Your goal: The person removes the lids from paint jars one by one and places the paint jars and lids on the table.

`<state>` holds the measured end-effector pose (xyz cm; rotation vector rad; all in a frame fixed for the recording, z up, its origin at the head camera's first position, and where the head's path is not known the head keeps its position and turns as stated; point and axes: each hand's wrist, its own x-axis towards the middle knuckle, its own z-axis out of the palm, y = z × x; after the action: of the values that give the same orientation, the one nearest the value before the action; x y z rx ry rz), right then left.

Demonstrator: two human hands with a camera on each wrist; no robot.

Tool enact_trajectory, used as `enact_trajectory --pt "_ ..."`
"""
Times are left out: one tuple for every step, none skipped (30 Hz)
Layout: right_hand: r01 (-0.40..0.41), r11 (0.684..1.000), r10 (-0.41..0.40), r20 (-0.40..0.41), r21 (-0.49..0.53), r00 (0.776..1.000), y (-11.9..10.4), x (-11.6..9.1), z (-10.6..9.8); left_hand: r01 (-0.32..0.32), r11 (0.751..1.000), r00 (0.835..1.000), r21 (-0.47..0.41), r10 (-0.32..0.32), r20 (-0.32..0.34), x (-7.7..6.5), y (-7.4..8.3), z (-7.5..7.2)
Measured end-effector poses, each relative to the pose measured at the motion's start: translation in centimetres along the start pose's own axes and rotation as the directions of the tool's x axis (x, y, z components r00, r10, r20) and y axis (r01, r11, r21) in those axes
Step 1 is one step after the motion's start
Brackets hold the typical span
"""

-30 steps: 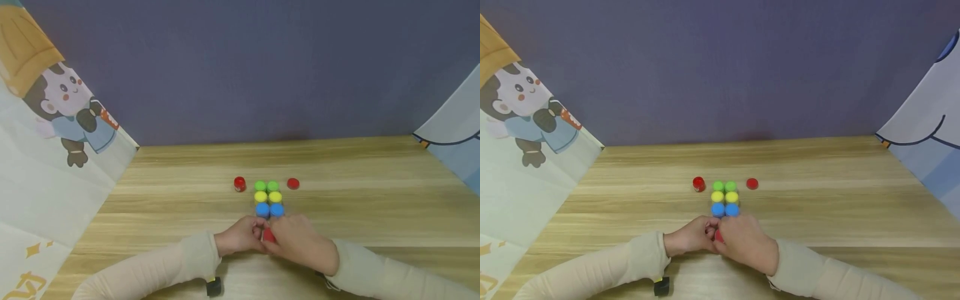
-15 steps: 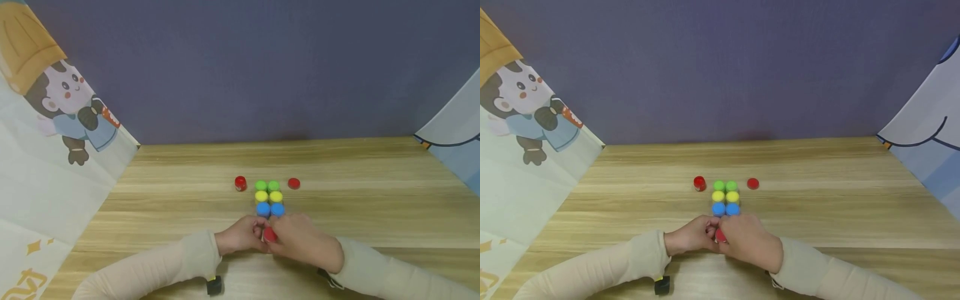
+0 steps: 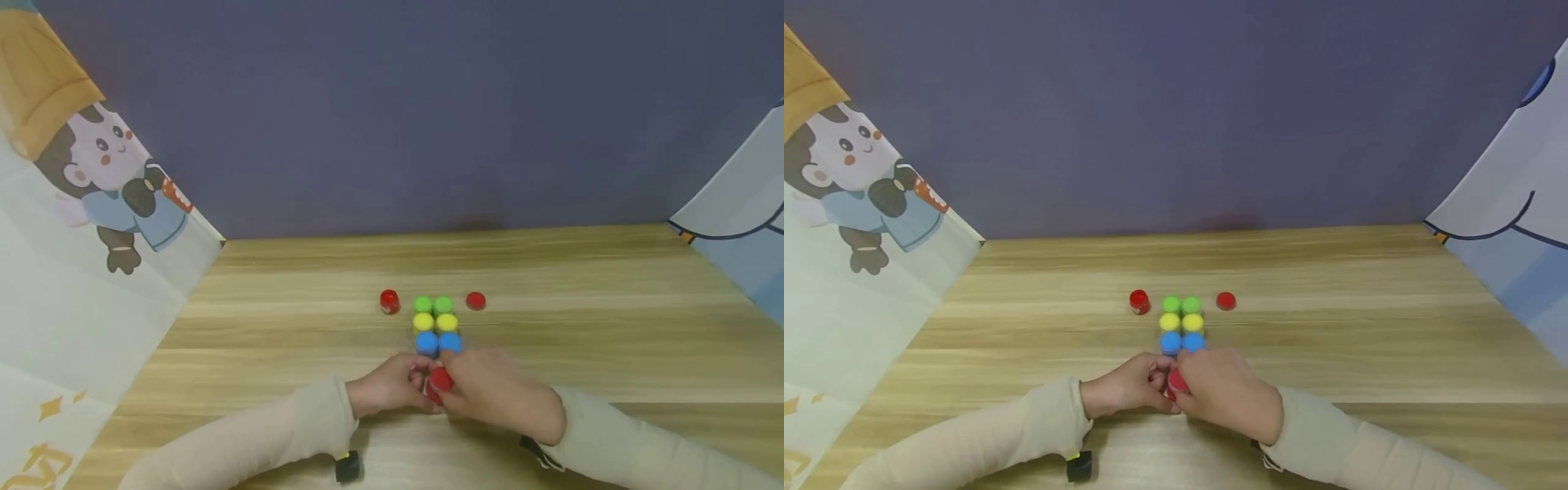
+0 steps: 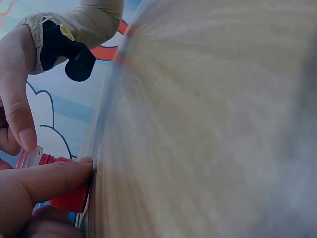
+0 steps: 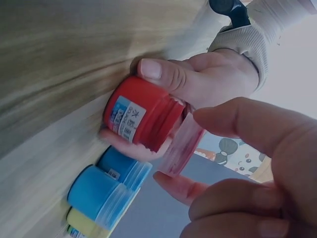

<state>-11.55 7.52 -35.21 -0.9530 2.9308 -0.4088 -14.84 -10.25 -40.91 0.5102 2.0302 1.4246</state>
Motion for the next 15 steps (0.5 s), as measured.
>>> enact_trajectory --pt "-0.004 1.000 0.004 0.002 0.002 1.000 0.0 0.0 0.0 -0.001 1.000 1.000 0.004 0.001 -0.001 -0.1 -0.1 0.0" --pt "-0.011 1.000 0.011 0.006 0.006 1.000 0.0 0.0 0.0 -0.002 1.000 1.000 0.007 0.002 -0.002 -0.1 -0.1 -0.1" --pt "-0.011 1.000 0.011 0.005 0.008 1.000 0.0 0.0 -0.1 0.000 1.000 1.000 0.010 0.000 -0.003 -0.2 -0.2 -0.1" --pt "-0.016 1.000 0.016 0.006 0.013 1.000 0.1 0.0 -0.1 0.003 1.000 1.000 0.009 -0.003 -0.004 -0.3 -0.2 -0.1" --pt "-0.016 1.000 0.016 0.005 0.013 1.000 0.1 0.0 -0.1 0.004 1.000 1.000 0.008 -0.004 -0.004 -0.3 -0.3 -0.2" --pt "-0.012 1.000 0.012 0.002 0.014 1.000 0.1 0.0 -0.1 0.006 1.000 1.000 0.008 -0.006 -0.006 -0.4 -0.3 -0.2" --pt "-0.011 1.000 0.011 0.003 0.017 1.000 0.2 0.0 -0.1 0.007 1.000 1.000 0.010 -0.007 -0.011 -0.5 -0.3 -0.3" --pt "-0.004 1.000 0.004 -0.001 0.015 1.000 0.3 0.0 0.0 0.009 1.000 1.000 0.009 -0.009 -0.015 -0.6 -0.3 -0.3" --pt "0.004 1.000 -0.004 -0.006 0.015 1.000 0.4 -0.1 0.0 0.010 1.000 1.000 0.009 -0.010 -0.019 -0.7 -0.3 -0.4" --pt "0.004 1.000 -0.004 -0.005 0.014 1.000 0.4 -0.1 0.0 0.012 1.000 1.000 0.008 -0.012 -0.022 -0.8 -0.3 -0.5" --pt "0.010 1.000 -0.010 -0.007 0.010 1.000 0.6 -0.2 -0.1 0.012 1.000 1.000 0.008 -0.012 -0.025 -1.0 -0.3 -0.6" --pt "0.012 1.000 -0.012 -0.009 0.010 1.000 0.7 -0.2 -0.1 0.012 1.000 1.000 0.010 -0.012 -0.026 -1.1 -0.3 -0.7" --pt "0.009 1.000 -0.009 -0.007 0.010 1.000 0.8 -0.2 -0.2 0.010 1.000 1.000 0.010 -0.010 -0.026 -1.2 -0.3 -0.9" --pt "0.011 1.000 -0.011 -0.010 0.008 1.000 0.8 -0.3 -0.3 0.012 1.000 1.000 0.009 -0.012 -0.028 -1.4 -0.4 -1.1" --pt "0.009 1.000 -0.009 -0.011 0.008 1.000 0.9 -0.3 -0.4 0.013 1.000 0.999 0.009 -0.013 -0.029 -1.5 -0.4 -1.3"
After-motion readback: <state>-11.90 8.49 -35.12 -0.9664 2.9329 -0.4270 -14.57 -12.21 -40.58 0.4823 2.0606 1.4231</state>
